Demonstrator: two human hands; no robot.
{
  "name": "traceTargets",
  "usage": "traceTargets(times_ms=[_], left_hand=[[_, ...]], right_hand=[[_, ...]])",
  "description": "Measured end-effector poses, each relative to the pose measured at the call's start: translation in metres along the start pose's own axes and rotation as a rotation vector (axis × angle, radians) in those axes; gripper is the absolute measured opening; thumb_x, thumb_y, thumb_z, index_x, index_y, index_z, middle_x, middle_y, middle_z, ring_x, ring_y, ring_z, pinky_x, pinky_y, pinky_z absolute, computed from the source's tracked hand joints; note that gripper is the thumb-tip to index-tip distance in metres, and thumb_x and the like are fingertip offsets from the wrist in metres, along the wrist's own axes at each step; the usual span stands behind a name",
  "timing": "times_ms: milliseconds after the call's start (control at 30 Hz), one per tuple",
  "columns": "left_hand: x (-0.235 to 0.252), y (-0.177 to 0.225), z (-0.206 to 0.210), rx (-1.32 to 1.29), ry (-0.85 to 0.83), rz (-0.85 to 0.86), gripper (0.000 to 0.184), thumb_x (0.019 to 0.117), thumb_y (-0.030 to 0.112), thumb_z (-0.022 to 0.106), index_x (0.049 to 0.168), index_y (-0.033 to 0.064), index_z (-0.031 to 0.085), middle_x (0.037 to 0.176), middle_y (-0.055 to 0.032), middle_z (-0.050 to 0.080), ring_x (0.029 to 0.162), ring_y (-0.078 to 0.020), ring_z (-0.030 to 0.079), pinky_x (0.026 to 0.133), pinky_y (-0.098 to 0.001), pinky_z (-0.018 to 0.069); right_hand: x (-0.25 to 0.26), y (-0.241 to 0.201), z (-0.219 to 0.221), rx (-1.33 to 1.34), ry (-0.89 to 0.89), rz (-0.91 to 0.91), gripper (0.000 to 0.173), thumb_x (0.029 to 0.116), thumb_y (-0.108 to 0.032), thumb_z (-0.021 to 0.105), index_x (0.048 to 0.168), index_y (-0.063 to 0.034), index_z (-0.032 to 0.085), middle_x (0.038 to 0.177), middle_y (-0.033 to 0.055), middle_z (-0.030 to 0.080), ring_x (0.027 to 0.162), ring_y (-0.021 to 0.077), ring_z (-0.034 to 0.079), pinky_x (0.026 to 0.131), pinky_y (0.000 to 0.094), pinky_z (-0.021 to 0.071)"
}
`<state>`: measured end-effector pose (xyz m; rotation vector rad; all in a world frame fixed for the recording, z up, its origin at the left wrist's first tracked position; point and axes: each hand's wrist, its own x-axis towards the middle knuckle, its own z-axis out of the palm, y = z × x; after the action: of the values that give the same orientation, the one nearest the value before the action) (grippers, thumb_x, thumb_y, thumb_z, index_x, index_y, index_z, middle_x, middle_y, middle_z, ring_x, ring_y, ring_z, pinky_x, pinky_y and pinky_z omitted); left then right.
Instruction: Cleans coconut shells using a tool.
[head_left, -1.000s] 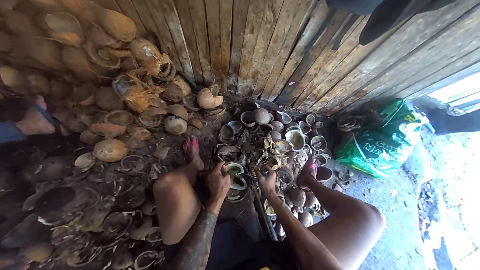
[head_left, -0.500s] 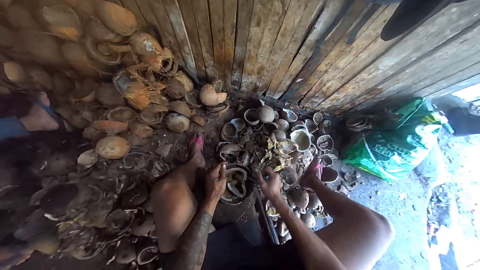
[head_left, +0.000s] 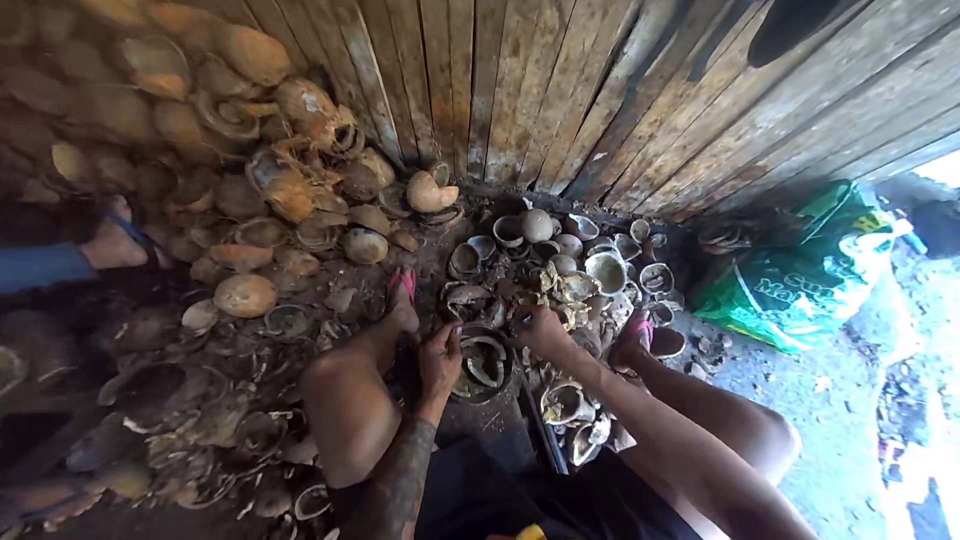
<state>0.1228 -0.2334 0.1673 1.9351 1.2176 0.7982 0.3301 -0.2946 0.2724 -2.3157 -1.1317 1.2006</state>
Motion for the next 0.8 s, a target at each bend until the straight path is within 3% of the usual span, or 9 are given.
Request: traceTargets(times_ms=[67,167,267,333,433,500,600,700,800], left_hand=[[-0.006,-0.001,-0.001,0.026,0.02,-0.005,0.029,0.1057,0.02,0.052,0.118,0.008,0.075,0.109,-0.0093,0.077,0.105,-0.0193,0.072,0.102,-0.0448,0.0522],[-0.008,0.008,-0.005,0.044,0.083,-0.073,0.03,0.106,0.019,0.051,0.117,0.0052,0.075,0.109,-0.0125,0.076,0.108,-0.0241,0.07,0.107,-0.0481,0.0457],[-0.025,0.017,0.001,0.031,0.179,-0.079,0.029,0.1058,0.016,0.051,0.116,0.0025,0.074,0.112,-0.0145,0.075,0.111,-0.0236,0.07,0.104,-0.043,0.0505],[-0.04,0.025,0.001,-0.004,0.233,-0.046,0.028,0.1043,0.012,0.053,0.118,-0.0023,0.072,0.116,-0.018,0.073,0.112,-0.0247,0.07,0.103,-0.0409,0.0529],[-0.047,0.033,-0.014,-0.082,0.218,-0.093,0.023,0.1003,0.016,0.062,0.108,-0.0046,0.069,0.103,-0.0161,0.071,0.098,-0.0191,0.068,0.091,-0.0344,0.0562],[-0.043,0.036,-0.019,-0.089,0.165,-0.184,0.027,0.0985,0.023,0.067,0.107,-0.0021,0.068,0.1,-0.0142,0.068,0.093,-0.0184,0.065,0.086,-0.0349,0.0549],[-0.036,0.04,-0.022,-0.021,0.06,-0.391,0.041,0.1067,0.033,0.054,0.126,0.0004,0.069,0.127,-0.0196,0.067,0.123,-0.0281,0.061,0.11,-0.0453,0.0447],[-0.043,0.055,-0.025,-0.12,0.024,-0.548,0.052,0.1111,0.038,0.04,0.139,-0.0021,0.058,0.144,-0.0229,0.055,0.138,-0.0309,0.049,0.118,-0.0489,0.0351],[-0.055,0.057,-0.036,-0.365,-0.043,-0.642,0.056,0.111,0.041,0.038,0.153,0.0051,0.043,0.159,-0.0157,0.042,0.148,-0.0257,0.038,0.121,-0.0492,0.0306]], right_hand=[[0.007,0.016,0.019,0.124,-0.011,0.076,0.038,0.0995,-0.03,0.064,0.122,0.0007,0.065,0.109,0.0208,0.069,0.096,0.0312,0.069,0.088,0.052,0.0551],[-0.012,0.035,0.047,0.408,0.064,0.213,0.039,0.101,-0.026,0.064,0.128,0.0021,0.062,0.11,0.021,0.068,0.095,0.0291,0.067,0.088,0.0492,0.0547],[-0.051,0.062,0.106,0.846,0.188,0.496,0.032,0.1037,-0.026,0.06,0.119,0.0015,0.06,0.082,0.012,0.059,0.058,0.019,0.055,0.055,0.0378,0.0521],[-0.075,0.061,0.13,1.023,0.241,0.589,0.029,0.1033,-0.028,0.061,0.107,0.0006,0.06,0.069,0.0072,0.055,0.047,0.0149,0.05,0.046,0.033,0.0481],[-0.084,0.063,0.13,1.049,0.259,0.485,0.031,0.1038,-0.026,0.063,0.114,0.0031,0.062,0.073,0.0098,0.057,0.051,0.0161,0.051,0.049,0.0347,0.0486],[-0.083,0.065,0.126,1.215,0.177,0.579,0.028,0.1056,-0.03,0.059,0.112,-0.0029,0.057,0.065,0.0042,0.05,0.045,0.0125,0.044,0.043,0.0296,0.0439],[-0.086,0.056,0.143,1.545,0.09,0.679,0.028,0.1079,-0.032,0.049,0.097,-0.007,0.053,0.056,0.0015,0.044,0.041,0.012,0.041,0.039,0.0282,0.0412],[-0.091,0.042,0.162,1.784,0.072,0.679,0.038,0.1096,-0.04,0.04,0.088,-0.0096,0.051,0.051,-0.0001,0.041,0.037,0.0112,0.041,0.037,0.0273,0.0407],[-0.096,0.042,0.153,1.858,0.041,0.614,0.041,0.1101,-0.044,0.04,0.088,-0.0104,0.051,0.05,-0.0007,0.04,0.036,0.0101,0.04,0.036,0.0254,0.04]])
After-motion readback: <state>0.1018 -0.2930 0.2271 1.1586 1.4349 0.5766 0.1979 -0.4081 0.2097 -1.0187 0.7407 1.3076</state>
